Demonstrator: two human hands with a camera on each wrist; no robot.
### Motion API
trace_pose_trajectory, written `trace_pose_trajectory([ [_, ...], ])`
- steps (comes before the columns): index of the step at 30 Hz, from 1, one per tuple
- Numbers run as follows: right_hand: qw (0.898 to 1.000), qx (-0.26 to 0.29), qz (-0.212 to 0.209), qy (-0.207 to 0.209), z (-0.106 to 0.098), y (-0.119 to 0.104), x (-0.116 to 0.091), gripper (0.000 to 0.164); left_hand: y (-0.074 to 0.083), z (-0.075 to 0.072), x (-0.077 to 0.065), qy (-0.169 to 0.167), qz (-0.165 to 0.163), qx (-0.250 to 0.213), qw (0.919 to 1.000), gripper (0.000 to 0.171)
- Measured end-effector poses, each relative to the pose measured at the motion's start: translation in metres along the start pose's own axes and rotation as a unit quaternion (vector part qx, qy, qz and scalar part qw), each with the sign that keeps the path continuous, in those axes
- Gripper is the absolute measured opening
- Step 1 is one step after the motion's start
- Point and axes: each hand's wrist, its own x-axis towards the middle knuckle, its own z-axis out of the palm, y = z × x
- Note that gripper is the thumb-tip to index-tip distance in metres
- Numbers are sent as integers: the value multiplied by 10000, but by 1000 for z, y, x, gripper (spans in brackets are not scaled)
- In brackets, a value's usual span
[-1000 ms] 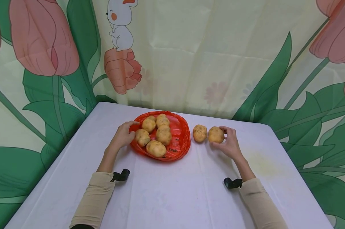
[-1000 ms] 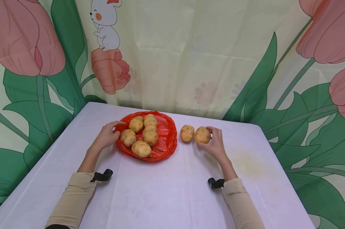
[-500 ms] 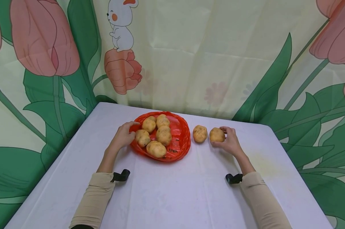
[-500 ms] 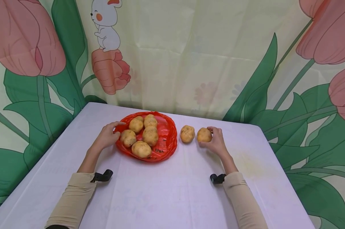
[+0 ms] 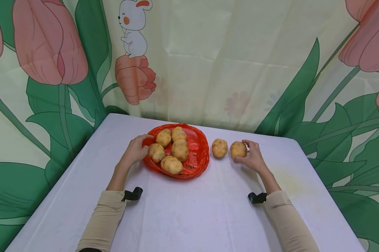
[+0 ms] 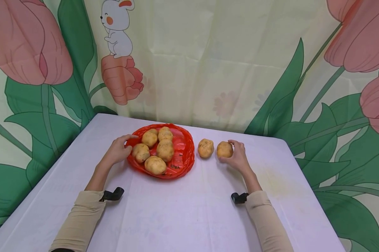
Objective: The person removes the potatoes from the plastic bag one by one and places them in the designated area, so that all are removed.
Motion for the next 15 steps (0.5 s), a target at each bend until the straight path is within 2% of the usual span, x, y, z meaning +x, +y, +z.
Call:
trace_pose_trajectory([
  [6, 9994, -29, 20, 350, 3, -7, -8, 86, 1, -1, -1, 6, 38, 12, 10000, 50],
  [11, 9978, 252, 111, 598, 9, -28, -19, 86, 2, -1, -2, 26, 132, 57, 9999, 51],
  [15, 9963, 488, 17, 703, 17, -45, -27, 84, 2, -1, -2, 28, 93, 51, 9999, 50],
])
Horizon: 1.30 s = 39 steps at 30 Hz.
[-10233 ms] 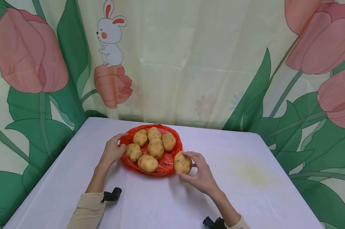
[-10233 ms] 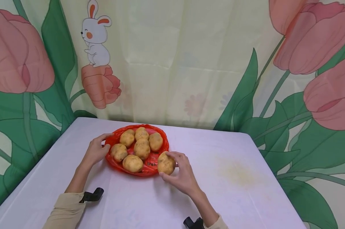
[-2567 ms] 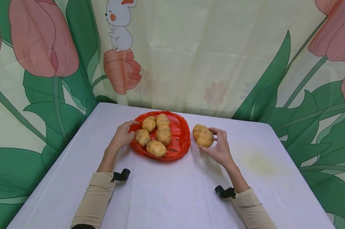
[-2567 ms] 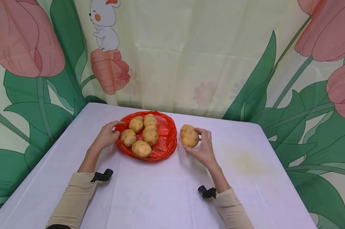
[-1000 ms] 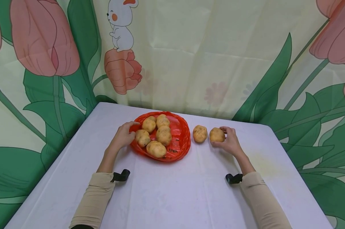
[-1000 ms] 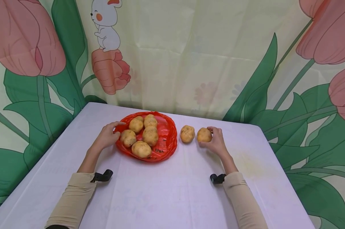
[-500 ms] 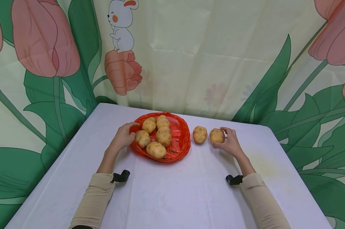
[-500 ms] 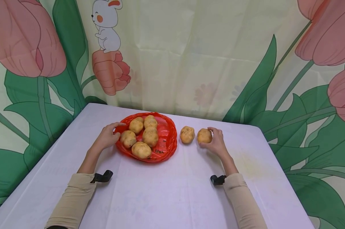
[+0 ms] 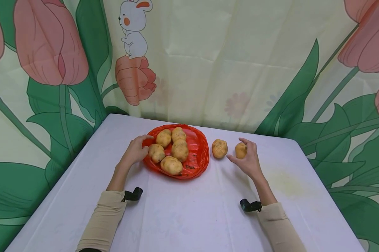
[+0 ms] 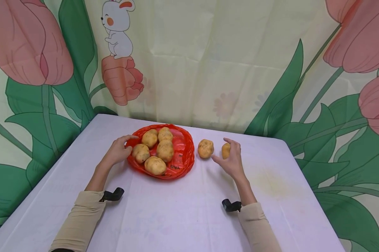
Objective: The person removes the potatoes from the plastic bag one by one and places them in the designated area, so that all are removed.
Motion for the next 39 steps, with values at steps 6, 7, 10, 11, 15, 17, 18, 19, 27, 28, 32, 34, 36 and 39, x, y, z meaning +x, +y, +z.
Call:
trace_pose_trajectory([
  [6, 9995, 147, -283, 13, 16, -18, -12, 83, 0, 0, -1, -25, -32, -68, 10000, 50],
  [7, 9994, 174, -314, -3, 19, -21, -14, 83, 0, 0, -1, -30, -14, -65, 10000, 50],
  [10, 9989, 286, -359, -69, 26, -29, -19, 84, 0, 0, -1, -48, -22, -64, 10000, 50],
  [11, 9987, 329, -378, -113, 29, -31, -20, 84, 0, 0, -1, -48, -56, -74, 9999, 50],
  [15, 9973, 493, -481, -257, 38, -38, -23, 84, -1, 0, -1, -61, -98, -67, 9999, 51],
  [17, 9961, 592, -558, -334, 43, -42, -25, 84, -1, 0, -1, -58, -82, -53, 9999, 51],
  [18, 9957, 619, -580, -372, 45, -43, -26, 84, -1, 0, -1, -52, -66, -47, 10000, 51],
  [19, 9952, 644, -597, -425, 47, -45, -26, 83, -1, 0, -1, -47, -52, -42, 10000, 51],
  [27, 9928, 684, -644, -749, 66, -57, -25, 81, -1, -1, -1, 32, 157, -75, 9998, 50],
  [28, 9923, 699, -657, -780, 69, -58, -24, 81, -1, -1, -1, 28, 153, -72, 9999, 50],
  [32, 9899, 869, -680, -894, 78, -63, -23, 80, -1, -1, -2, -16, 101, -67, 9999, 50],
  [34, 9893, 902, -603, -978, 83, -65, -23, 80, 0, -1, -2, -36, 68, -69, 9999, 50],
  [36, 9889, 887, -591, -1031, 87, -67, -22, 80, 1, -2, -2, -41, 50, -72, 10000, 50],
  [39, 9882, 838, -646, -1108, 93, -71, -21, 80, 2, -2, -3, -35, 62, -55, 10000, 50],
])
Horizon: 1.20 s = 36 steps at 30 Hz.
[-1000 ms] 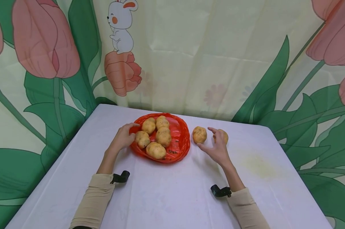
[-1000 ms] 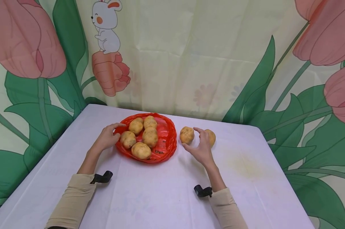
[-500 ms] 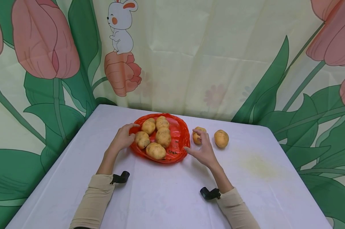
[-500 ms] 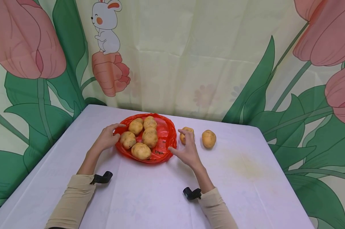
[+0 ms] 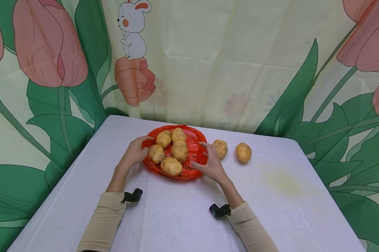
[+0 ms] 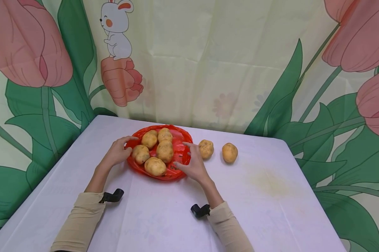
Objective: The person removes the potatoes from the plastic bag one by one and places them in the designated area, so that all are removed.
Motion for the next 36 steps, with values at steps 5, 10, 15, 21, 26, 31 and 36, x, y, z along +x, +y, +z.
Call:
trace_pose_trajectory([
  [5, 9998, -33, -118, -185, 8, -3, 8, 79, 0, 0, 0, 14, 29, -8, 10000, 50],
  [10, 9988, -100, -160, -456, 15, -3, 16, 81, -1, 0, 0, -13, -16, -26, 10000, 49],
  [15, 9968, -266, -289, -698, 18, -3, 23, 79, -1, 0, 1, -15, -87, -51, 9999, 49],
  [21, 9931, -428, -409, -1010, 19, -4, 33, 78, 0, -1, 0, -81, -108, -16, 9999, 49],
  [26, 9904, -514, -365, -1231, 21, -6, 39, 78, 0, 0, 0, -146, -113, -3, 9998, 50],
  [31, 9885, -580, -443, -1326, 25, -6, 43, 80, -1, 0, 0, -177, -98, -4, 9998, 51],
  [36, 9889, -510, -484, -1311, 28, -7, 47, 79, -1, -1, 0, -193, -137, -36, 9997, 51],
])
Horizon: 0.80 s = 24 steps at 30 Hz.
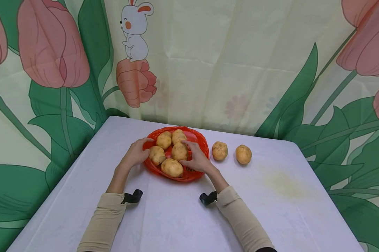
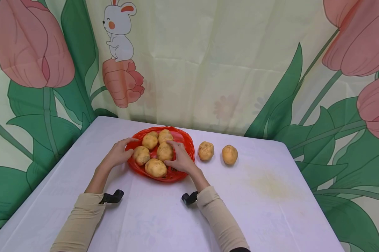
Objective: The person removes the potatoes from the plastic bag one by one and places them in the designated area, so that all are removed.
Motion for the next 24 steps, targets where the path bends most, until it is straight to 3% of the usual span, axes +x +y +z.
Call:
trace_pose_trajectory([
  [12, 9998, 51, 33, 206, 5, 0, 0, 76, -2, 0, -1, 68, -46, 88, 9999, 53],
  [24, 9947, 519, 186, 863, -4, -1, -16, 76, -3, 0, 0, -4, -78, 79, 9999, 54],
])
